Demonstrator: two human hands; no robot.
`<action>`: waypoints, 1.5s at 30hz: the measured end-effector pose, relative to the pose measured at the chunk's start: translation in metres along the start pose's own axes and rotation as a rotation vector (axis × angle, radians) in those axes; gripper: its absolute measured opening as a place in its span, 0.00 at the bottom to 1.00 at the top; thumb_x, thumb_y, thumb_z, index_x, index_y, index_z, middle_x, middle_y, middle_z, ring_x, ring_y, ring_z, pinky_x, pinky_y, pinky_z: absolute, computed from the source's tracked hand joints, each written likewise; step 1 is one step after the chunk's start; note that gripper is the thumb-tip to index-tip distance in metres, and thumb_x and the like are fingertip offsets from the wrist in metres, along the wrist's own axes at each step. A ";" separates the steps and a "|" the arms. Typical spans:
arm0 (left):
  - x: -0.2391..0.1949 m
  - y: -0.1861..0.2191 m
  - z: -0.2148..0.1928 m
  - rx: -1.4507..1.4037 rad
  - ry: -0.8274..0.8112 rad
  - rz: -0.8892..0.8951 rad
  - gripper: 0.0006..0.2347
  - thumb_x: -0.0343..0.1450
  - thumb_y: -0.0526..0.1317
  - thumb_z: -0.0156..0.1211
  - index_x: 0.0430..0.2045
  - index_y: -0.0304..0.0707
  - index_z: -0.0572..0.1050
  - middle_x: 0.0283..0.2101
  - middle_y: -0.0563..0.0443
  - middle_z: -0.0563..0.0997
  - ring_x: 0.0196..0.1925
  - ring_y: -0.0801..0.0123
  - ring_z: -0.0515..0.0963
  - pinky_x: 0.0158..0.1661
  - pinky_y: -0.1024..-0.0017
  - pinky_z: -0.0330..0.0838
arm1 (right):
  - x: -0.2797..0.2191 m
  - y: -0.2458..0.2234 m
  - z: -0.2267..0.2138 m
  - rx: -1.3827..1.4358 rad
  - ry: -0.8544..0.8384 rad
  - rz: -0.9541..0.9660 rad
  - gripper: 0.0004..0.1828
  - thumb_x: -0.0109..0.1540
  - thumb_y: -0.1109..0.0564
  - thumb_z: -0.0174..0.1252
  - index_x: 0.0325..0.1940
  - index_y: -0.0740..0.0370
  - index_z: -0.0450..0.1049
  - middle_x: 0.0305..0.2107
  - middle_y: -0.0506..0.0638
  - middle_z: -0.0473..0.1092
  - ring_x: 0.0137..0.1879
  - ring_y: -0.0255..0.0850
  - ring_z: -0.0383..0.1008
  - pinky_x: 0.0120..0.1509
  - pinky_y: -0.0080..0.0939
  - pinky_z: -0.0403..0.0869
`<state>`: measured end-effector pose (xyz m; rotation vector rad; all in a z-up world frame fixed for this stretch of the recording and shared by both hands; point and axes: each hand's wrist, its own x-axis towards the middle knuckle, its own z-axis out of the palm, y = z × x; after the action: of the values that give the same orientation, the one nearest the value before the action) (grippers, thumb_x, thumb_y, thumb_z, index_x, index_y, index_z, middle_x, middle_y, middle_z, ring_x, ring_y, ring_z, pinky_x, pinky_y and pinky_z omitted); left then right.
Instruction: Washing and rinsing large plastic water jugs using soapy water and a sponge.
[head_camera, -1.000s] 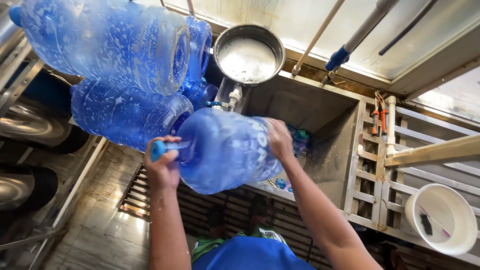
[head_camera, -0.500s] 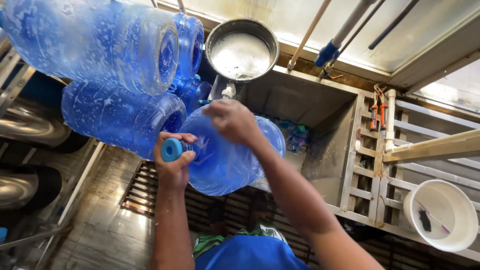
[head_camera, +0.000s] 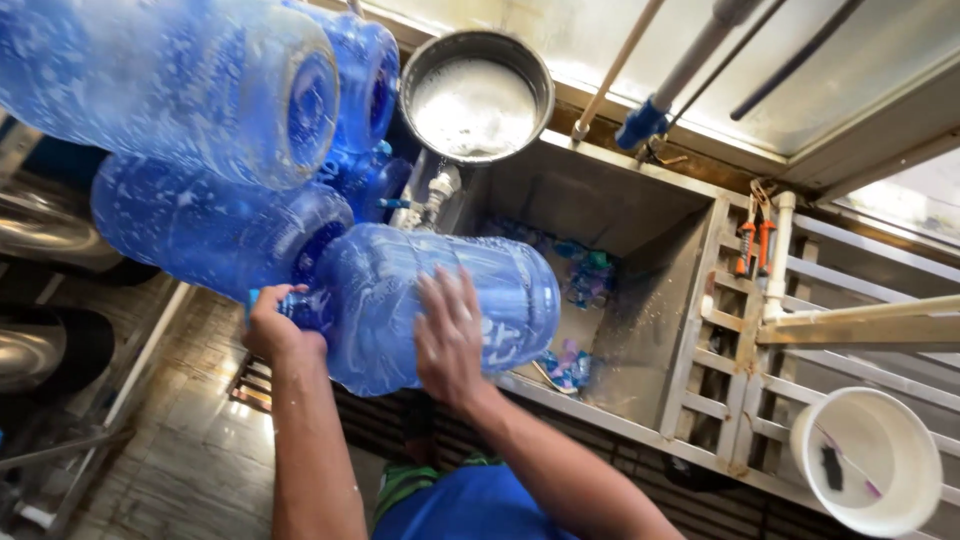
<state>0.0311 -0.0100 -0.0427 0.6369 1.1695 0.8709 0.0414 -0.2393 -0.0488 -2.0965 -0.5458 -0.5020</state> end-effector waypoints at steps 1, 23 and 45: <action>-0.001 0.000 -0.002 0.008 -0.057 -0.010 0.04 0.58 0.29 0.59 0.22 0.26 0.74 0.29 0.41 0.82 0.29 0.56 0.83 0.34 0.61 0.79 | 0.024 0.002 -0.003 0.069 -0.107 -0.011 0.26 0.63 0.61 0.50 0.67 0.62 0.68 0.64 0.61 0.66 0.75 0.65 0.58 0.78 0.62 0.58; -0.025 0.024 -0.002 -0.159 -0.957 0.107 0.14 0.61 0.26 0.62 0.39 0.34 0.71 0.38 0.42 0.77 0.45 0.54 0.80 0.56 0.57 0.77 | 0.053 0.268 0.002 -0.134 -0.592 0.488 0.26 0.70 0.42 0.40 0.57 0.60 0.77 0.55 0.59 0.75 0.62 0.56 0.74 0.66 0.52 0.71; -0.022 0.035 -0.006 -0.189 -1.422 0.230 0.17 0.65 0.34 0.73 0.43 0.34 0.72 0.40 0.42 0.78 0.47 0.54 0.78 0.59 0.58 0.69 | 0.017 0.300 0.037 0.106 -0.346 0.223 0.18 0.66 0.56 0.47 0.55 0.62 0.78 0.50 0.57 0.77 0.55 0.55 0.78 0.59 0.49 0.75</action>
<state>0.0137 -0.0100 -0.0051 0.9753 -0.2668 0.4751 0.2258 -0.3584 -0.2570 -2.1201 -0.5118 0.0196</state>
